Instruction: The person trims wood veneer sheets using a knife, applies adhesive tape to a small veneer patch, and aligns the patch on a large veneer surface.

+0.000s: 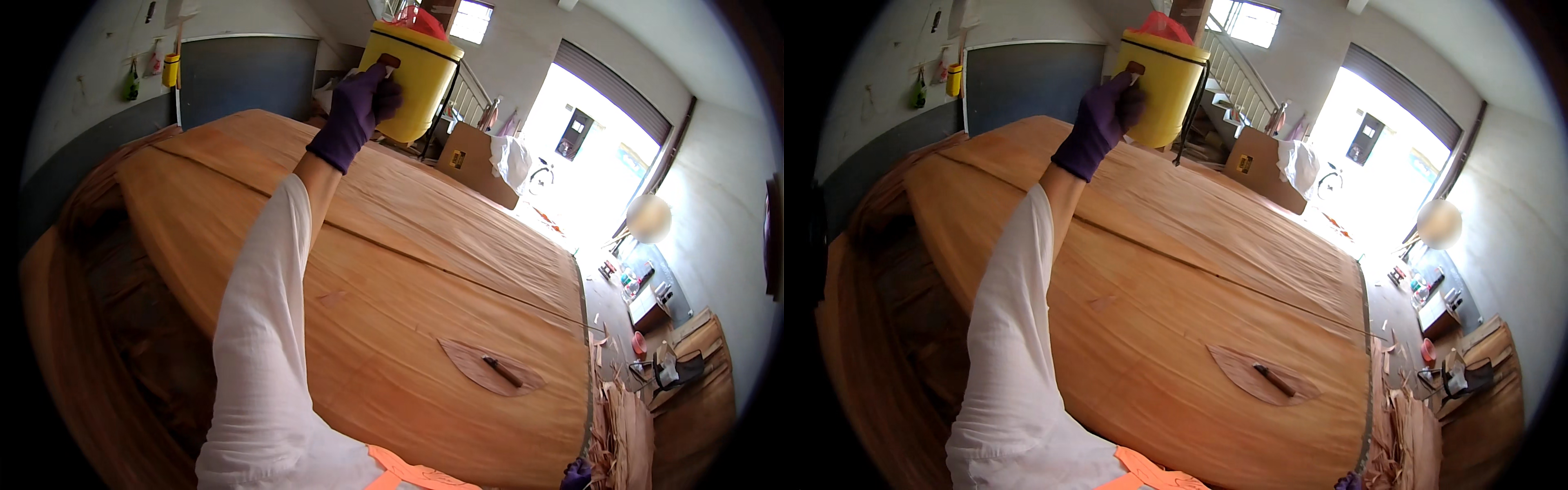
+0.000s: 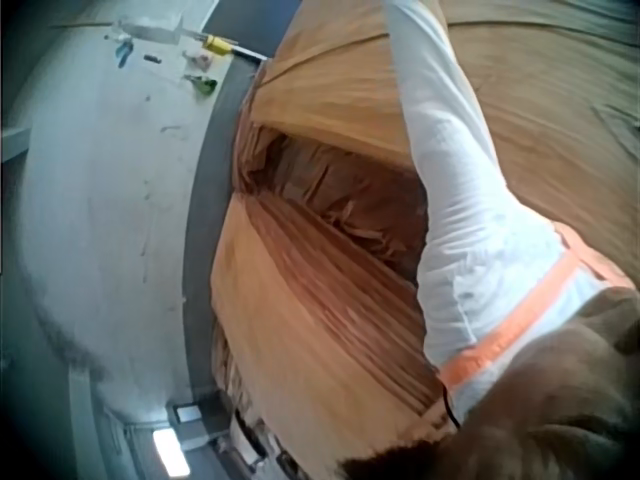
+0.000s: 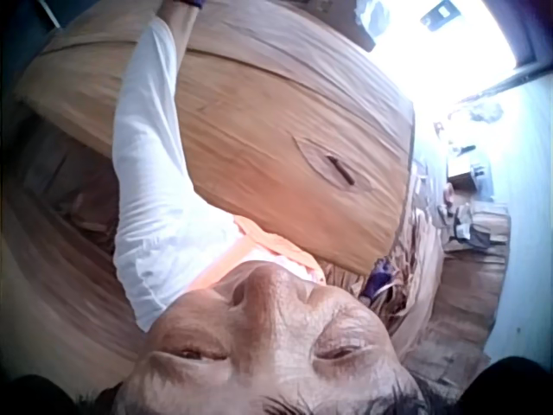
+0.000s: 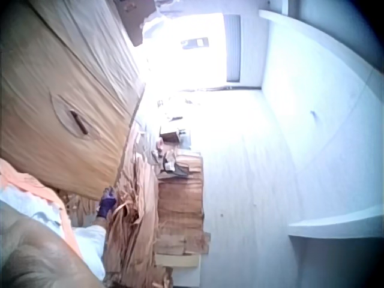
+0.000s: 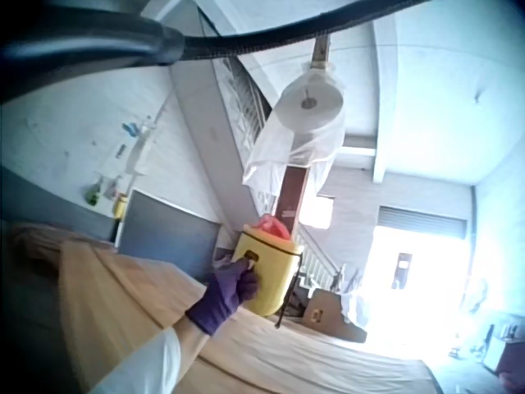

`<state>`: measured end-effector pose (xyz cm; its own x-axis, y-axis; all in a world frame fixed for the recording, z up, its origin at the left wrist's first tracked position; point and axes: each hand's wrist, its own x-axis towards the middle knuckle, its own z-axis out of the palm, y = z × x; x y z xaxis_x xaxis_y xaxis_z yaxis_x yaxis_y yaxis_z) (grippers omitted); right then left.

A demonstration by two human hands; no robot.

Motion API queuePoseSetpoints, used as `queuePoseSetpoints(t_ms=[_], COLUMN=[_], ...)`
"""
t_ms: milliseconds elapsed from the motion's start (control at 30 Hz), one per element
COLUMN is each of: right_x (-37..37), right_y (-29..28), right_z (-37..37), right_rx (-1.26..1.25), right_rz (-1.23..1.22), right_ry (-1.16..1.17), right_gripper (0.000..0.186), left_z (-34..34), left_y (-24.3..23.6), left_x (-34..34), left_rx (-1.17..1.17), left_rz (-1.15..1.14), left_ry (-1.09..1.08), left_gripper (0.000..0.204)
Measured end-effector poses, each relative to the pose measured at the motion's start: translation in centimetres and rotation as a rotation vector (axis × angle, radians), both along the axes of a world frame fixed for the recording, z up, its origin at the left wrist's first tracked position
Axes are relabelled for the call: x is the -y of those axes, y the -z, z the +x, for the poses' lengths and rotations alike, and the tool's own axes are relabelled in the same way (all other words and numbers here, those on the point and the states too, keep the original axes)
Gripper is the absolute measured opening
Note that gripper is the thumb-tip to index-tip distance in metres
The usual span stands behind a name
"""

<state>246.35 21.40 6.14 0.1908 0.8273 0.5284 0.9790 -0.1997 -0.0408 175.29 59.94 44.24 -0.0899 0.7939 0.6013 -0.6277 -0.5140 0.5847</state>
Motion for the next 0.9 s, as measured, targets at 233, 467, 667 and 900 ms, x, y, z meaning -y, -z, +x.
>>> queuePoseSetpoints(t_ms=[233,467,667,900], right_x=[-11.3,-23.1,-30.1,-31.7], right_y=[-8.2,-23.2,-29.7,-33.4], right_z=[-13.8,-32.3,-45.0,-54.8], right_rx=[-1.015,-0.48,-0.881,-1.473], right_rz=[0.278,0.295,0.342,-0.005], right_ry=[-0.242,-0.953,-1.245,-1.504], right_gripper=[0.013,0.021,0.019,0.024], left_z=[2.1,7.4,10.2,9.3], left_y=[2.2,5.3,11.1,16.2], left_x=[-0.5,3.9,7.4,11.3], left_rx=[-0.013,0.002,-0.017,-0.049], left_rz=[0.073,-0.1,-0.245,-0.389], left_ry=[-0.123,-0.268,-0.263,-0.123], left_gripper=[0.025,0.028,0.029,0.025])
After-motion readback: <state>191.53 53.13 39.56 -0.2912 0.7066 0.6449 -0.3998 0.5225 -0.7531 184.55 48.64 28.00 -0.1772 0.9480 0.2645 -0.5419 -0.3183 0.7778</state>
